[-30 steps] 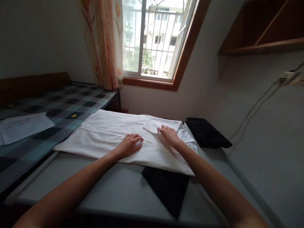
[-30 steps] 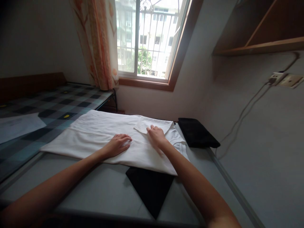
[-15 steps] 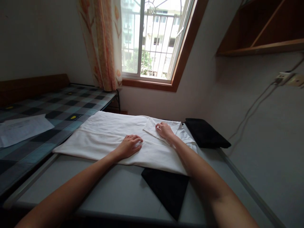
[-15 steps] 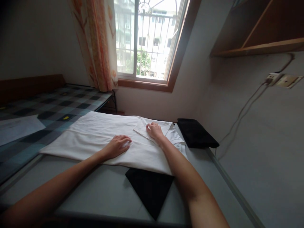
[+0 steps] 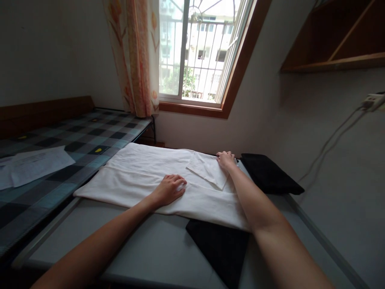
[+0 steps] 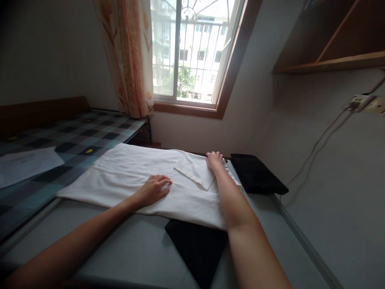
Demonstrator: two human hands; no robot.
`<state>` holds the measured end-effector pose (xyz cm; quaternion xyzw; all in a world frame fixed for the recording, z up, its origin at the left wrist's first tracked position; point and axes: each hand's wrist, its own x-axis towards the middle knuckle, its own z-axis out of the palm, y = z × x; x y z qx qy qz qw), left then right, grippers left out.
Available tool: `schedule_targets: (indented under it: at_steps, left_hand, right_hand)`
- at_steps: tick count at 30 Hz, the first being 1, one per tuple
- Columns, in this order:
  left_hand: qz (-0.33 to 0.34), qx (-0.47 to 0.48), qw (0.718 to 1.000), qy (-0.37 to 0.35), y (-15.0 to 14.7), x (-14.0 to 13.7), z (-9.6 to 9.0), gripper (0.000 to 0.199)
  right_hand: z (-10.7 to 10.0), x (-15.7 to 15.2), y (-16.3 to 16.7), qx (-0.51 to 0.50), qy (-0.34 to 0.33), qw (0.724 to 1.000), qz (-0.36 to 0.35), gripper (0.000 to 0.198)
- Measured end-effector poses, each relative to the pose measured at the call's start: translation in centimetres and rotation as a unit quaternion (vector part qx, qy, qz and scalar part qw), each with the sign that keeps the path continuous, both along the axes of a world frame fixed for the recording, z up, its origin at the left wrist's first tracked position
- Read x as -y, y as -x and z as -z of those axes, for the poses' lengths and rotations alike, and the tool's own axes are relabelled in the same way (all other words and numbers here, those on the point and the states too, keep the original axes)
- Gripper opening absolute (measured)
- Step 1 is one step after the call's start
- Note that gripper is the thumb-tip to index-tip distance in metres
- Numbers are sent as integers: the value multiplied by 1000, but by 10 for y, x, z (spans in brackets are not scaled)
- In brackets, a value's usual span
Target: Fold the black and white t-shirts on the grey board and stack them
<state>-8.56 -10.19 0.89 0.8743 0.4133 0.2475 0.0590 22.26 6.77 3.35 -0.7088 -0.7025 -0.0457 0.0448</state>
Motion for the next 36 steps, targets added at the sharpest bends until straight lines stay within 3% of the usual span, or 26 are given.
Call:
schedule_targets:
  at_steps: [7,14,19,23,27,36]
  left_hand:
    - [-1,0,1000,5,0,0,0,24]
    - [1,2,1000,-2,1,-1,2,23]
    - [3,2,1000,-6,1,-1,2,23]
    - [5,-1,1000,-1,1,-1,1,23]
    - [3,-3,1000,1,1,-1,0,24]
    - [2,33,999,34,4,-4,2,28]
  right_hand:
    - [-3,3,-4,38,-39,998,-16,24]
    - [-14,28,-8,120,-134,981,-79,28]
    - [-19,45,-12,120,-100,985,-69,27]
    - [-19,72,-15,84,-158,981,-69,29]
    - [-11,105,-16,52,-217,972,-76,31]
    - [19,130,-23,29,-211,967,-141,18]
